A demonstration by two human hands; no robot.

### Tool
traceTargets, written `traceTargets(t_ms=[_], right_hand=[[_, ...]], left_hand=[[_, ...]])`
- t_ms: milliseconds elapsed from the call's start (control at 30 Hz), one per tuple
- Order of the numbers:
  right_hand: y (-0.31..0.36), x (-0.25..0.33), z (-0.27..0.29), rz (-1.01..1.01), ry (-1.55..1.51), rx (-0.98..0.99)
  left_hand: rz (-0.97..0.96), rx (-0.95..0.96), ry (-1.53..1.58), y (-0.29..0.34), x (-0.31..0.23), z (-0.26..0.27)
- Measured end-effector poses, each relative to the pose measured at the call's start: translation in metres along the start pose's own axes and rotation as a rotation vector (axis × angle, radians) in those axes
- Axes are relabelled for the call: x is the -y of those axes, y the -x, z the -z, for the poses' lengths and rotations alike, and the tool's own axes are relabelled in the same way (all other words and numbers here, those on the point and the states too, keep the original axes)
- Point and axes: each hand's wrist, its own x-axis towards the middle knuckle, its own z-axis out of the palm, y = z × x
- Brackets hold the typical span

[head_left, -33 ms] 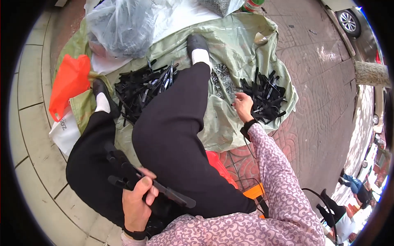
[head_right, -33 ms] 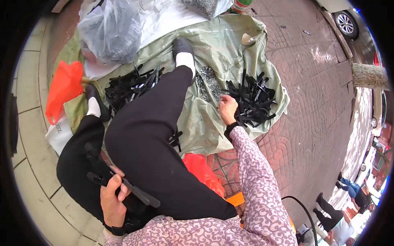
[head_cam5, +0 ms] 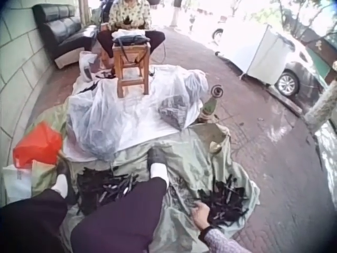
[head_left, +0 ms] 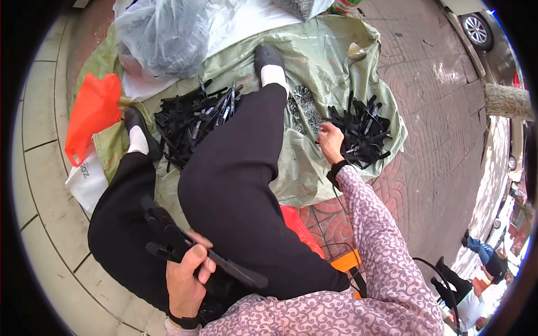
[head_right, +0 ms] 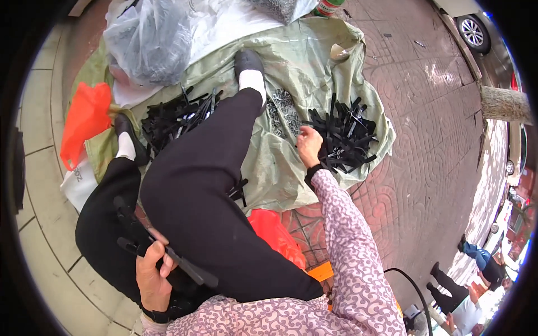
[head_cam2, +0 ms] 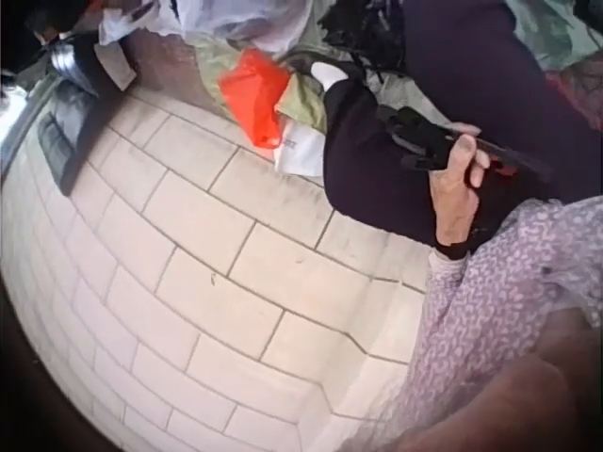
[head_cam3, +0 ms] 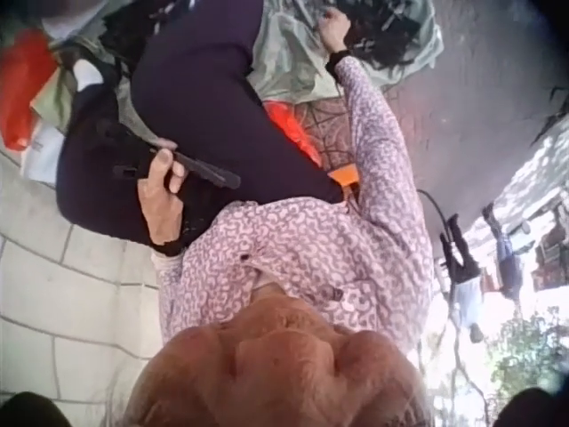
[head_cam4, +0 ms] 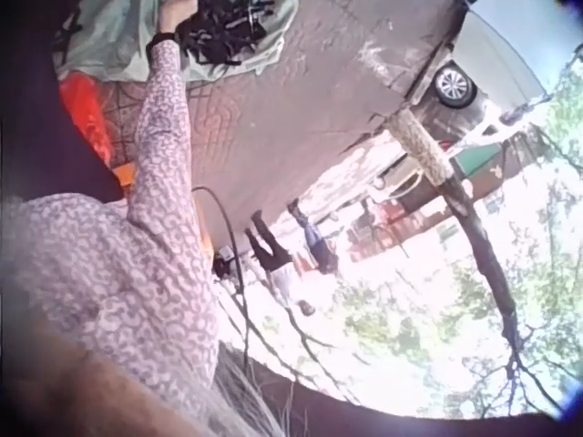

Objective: Assembling small black plastic components by hand while seated.

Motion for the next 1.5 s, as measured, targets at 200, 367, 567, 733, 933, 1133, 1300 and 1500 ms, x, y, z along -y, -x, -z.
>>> traceTargets(t_ms=[200,367,567,733,933,1133,1300,1500], right_hand=[[0.003,-0.007,-0.026,0.124,0.310,-0.021],[0.002,-0.006,-0.025,-0.018,0.183,-0.055],[0.016,0.016,-0.005,-0.313,-0.321,0.036],[0.016,0.033,0.035,-0.282,-0.596,0.047],[0.038,0.088,0.044,-0.228,-0.811,0.034],[0.032,0.100,0.039,-0.316,-0.650,-0.048],[0.032,0.129,0.058,-0.276,-0.607,-0.124],[0.064,0.180,0.102,-0.199,-0.882,0.131]], left_hand=[[0.037,0.033,0.019,-0.004,-0.004,-0.002],[0.024,0.046,0.016,-0.003,-0.004,-0.004],[-0.063,0.005,0.021,-0.007,0.003,-0.006],[-0.093,0.126,0.119,-0.010,0.005,-0.012],[-0.124,0.052,0.152,-0.018,0.014,0.000],[-0.162,0.256,0.230,-0.023,0.037,0.007],[-0.212,0.291,0.215,-0.021,0.035,0.001],[-0.224,0.415,0.201,-0.017,0.023,-0.005]])
